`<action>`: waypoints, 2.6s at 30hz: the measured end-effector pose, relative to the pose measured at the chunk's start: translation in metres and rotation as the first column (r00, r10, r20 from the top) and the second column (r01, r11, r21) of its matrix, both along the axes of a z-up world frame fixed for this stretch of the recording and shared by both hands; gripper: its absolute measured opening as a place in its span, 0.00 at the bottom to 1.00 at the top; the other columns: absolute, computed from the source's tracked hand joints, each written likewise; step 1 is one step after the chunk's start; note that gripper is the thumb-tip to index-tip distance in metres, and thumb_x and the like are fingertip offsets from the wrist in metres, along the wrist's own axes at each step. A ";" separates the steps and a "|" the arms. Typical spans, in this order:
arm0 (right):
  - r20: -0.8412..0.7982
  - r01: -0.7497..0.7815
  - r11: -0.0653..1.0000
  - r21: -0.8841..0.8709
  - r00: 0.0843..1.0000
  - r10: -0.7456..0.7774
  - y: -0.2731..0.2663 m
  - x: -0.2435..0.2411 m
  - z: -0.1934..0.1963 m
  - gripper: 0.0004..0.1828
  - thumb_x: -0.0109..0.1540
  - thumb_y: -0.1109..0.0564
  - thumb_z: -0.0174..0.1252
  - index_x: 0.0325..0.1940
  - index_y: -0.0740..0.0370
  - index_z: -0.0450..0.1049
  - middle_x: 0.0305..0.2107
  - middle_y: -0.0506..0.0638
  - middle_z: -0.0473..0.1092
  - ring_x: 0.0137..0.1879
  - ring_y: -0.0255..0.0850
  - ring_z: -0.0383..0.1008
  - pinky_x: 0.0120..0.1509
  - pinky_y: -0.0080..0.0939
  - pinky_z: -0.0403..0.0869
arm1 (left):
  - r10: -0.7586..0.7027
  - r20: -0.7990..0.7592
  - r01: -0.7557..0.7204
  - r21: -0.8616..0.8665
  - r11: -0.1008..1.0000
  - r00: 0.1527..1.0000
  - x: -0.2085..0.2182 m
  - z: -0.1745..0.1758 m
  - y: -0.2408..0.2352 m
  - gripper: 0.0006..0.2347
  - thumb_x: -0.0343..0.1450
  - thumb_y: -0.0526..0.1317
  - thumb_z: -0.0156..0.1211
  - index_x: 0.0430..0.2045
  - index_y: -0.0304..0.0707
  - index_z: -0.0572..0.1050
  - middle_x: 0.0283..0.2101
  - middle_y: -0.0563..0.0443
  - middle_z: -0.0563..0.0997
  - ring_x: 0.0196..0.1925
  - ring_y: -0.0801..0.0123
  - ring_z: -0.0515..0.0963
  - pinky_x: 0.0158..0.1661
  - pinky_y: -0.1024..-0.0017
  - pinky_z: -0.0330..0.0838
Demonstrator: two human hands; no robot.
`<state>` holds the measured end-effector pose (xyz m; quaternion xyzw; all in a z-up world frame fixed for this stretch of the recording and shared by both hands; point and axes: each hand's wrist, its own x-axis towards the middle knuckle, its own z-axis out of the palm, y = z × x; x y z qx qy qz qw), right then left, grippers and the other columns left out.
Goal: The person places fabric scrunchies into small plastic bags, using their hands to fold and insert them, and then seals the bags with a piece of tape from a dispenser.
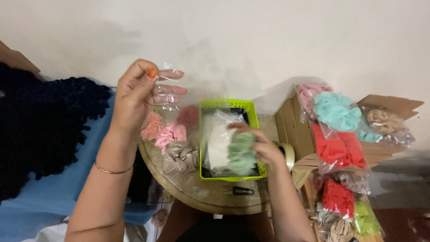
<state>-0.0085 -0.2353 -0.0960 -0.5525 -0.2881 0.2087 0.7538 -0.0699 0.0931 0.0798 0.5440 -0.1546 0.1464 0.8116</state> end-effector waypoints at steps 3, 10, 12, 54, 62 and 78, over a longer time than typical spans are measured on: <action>0.221 -0.004 0.991 0.134 0.975 -0.026 -0.020 0.001 0.026 0.23 0.50 0.58 0.60 0.49 0.68 0.78 0.73 0.73 0.49 0.74 0.60 0.59 0.69 0.59 0.66 | -0.070 -0.013 0.070 -0.037 0.997 0.997 0.004 -0.009 -0.004 0.08 0.74 0.43 0.54 0.35 0.40 0.65 0.47 0.25 0.80 0.39 0.47 0.86 0.35 0.60 0.84; 0.171 0.002 0.997 0.075 0.985 -0.014 0.013 -0.028 0.041 0.32 0.43 0.59 0.57 0.52 0.70 0.79 0.63 0.72 0.63 0.66 0.56 0.67 0.63 0.58 0.68 | -0.227 -0.074 0.225 -0.028 0.974 0.971 0.008 -0.028 -0.020 0.08 0.75 0.43 0.52 0.35 0.38 0.66 0.44 0.22 0.80 0.37 0.44 0.86 0.33 0.58 0.85; 0.035 0.049 0.985 0.166 0.998 -0.055 0.011 -0.028 0.025 0.36 0.38 0.60 0.56 0.49 0.78 0.76 0.52 0.74 0.70 0.60 0.59 0.72 0.57 0.56 0.71 | -0.248 -0.094 0.239 -0.095 0.966 0.964 0.013 -0.037 -0.018 0.12 0.79 0.47 0.39 0.38 0.38 0.67 0.41 0.26 0.81 0.37 0.49 0.87 0.36 0.57 0.85; 0.737 0.426 0.878 -0.218 0.662 -0.139 -0.045 -0.135 0.105 0.32 0.53 0.62 0.50 0.63 0.51 0.73 0.73 0.60 0.54 0.77 0.55 0.60 0.75 0.59 0.74 | 0.004 -0.030 0.029 0.974 0.227 1.000 -0.022 -0.070 -0.145 0.14 0.64 0.49 0.73 0.23 0.38 0.78 0.20 0.46 0.80 0.27 0.54 0.79 0.29 0.61 0.64; 0.733 0.429 0.767 -0.476 0.676 0.077 -0.047 -0.134 0.128 0.29 0.51 0.70 0.50 0.56 0.58 0.72 0.69 0.60 0.59 0.61 0.50 0.76 0.49 0.41 0.79 | -0.109 -0.115 0.129 0.983 0.131 0.987 -0.020 -0.065 -0.154 0.11 0.65 0.46 0.72 0.28 0.39 0.80 0.27 0.48 0.82 0.31 0.57 0.80 0.31 0.64 0.70; 0.631 0.273 0.839 -0.470 0.769 0.103 -0.049 -0.140 0.102 0.36 0.51 0.79 0.53 0.58 0.52 0.74 0.61 0.55 0.69 0.62 0.47 0.77 0.37 0.31 0.79 | 0.019 0.180 -0.165 0.851 0.499 0.984 -0.006 -0.079 -0.136 0.07 0.71 0.32 0.51 0.22 0.35 0.72 0.22 0.47 0.77 0.27 0.59 0.76 0.32 0.63 0.64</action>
